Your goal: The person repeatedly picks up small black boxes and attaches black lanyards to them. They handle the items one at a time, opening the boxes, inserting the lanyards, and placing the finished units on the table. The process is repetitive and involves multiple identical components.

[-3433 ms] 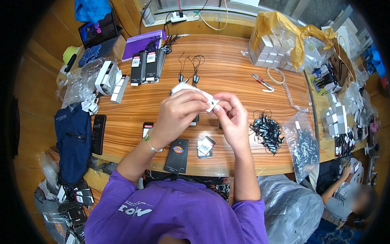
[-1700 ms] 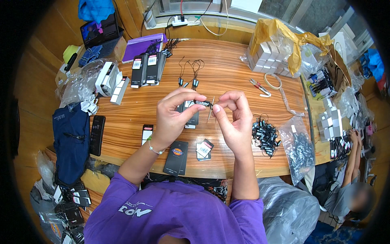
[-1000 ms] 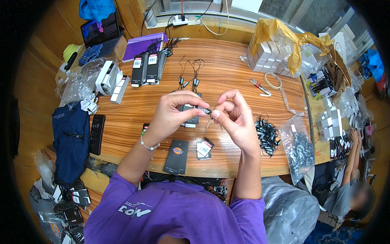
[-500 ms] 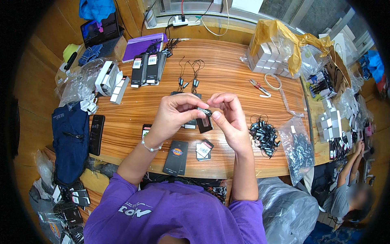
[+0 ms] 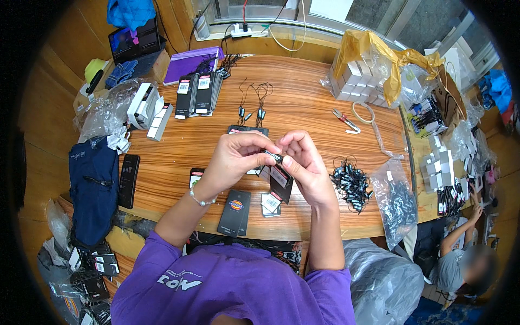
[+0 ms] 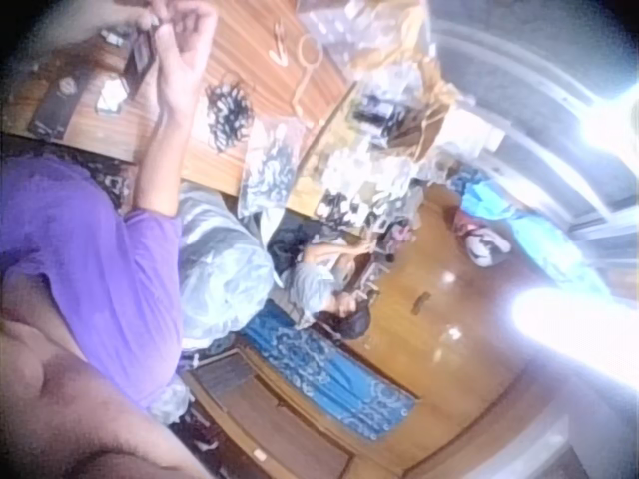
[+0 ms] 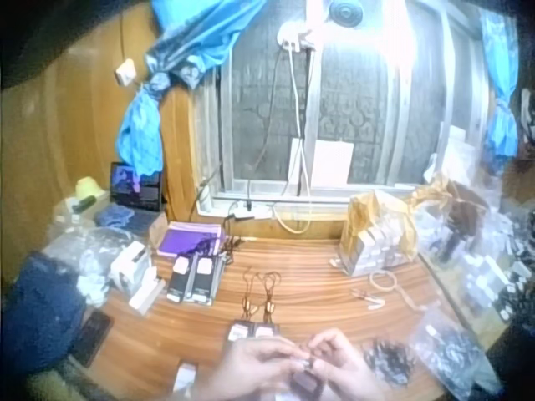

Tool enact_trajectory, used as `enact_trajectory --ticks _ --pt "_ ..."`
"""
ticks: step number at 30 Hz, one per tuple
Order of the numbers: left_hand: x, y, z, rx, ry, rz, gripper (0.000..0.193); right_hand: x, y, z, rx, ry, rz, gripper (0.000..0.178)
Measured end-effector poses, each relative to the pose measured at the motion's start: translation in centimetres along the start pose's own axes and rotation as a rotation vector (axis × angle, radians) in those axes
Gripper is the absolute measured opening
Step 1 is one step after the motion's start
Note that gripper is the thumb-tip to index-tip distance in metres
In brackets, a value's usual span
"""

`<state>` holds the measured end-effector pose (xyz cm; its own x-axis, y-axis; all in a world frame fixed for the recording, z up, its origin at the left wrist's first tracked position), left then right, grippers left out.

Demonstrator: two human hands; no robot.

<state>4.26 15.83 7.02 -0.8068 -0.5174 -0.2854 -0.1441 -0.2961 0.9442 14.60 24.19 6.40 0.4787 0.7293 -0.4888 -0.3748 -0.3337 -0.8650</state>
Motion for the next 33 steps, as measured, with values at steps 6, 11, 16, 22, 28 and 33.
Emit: enact_trajectory --ticks 6,11,16,22,28,33 --pt "0.7 0.3 0.3 -0.097 0.088 0.084 0.015 0.8 -0.3 0.5 0.101 0.090 -0.085 0.027" --pt "0.6 0.1 2.9 -0.143 0.088 0.366 0.014 4.2 1.1 1.0 0.213 0.232 -0.385 0.050" --pt "-1.6 -0.1 6.0 -0.009 -0.184 0.274 0.012 5.1 3.6 3.1 0.149 0.022 -0.215 0.088" --pt "-1.6 -0.7 7.9 -0.085 -0.300 0.502 0.013 8.5 5.2 4.6 -0.138 0.055 -0.560 0.057" --pt "-2.0 -5.2 7.9 -0.146 -0.395 1.048 0.014 9.0 4.0 5.0 0.788 0.073 -1.668 0.047" --pt "-1.9 -9.9 6.9 -0.340 -0.508 1.254 0.009 10.0 6.7 5.1 0.705 -0.013 -1.737 0.039"
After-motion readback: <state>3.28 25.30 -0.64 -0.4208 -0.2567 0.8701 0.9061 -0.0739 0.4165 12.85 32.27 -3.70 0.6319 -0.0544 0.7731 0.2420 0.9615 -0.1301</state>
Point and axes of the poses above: each hand's wrist, its own z-axis towards the middle knuckle, its own x-axis out of the back of the hand, y = z × x, the point moved 5 cm from there along z, towards the middle knuckle, and after that the axes turned 15 degrees about y, right-handed, at the moved point
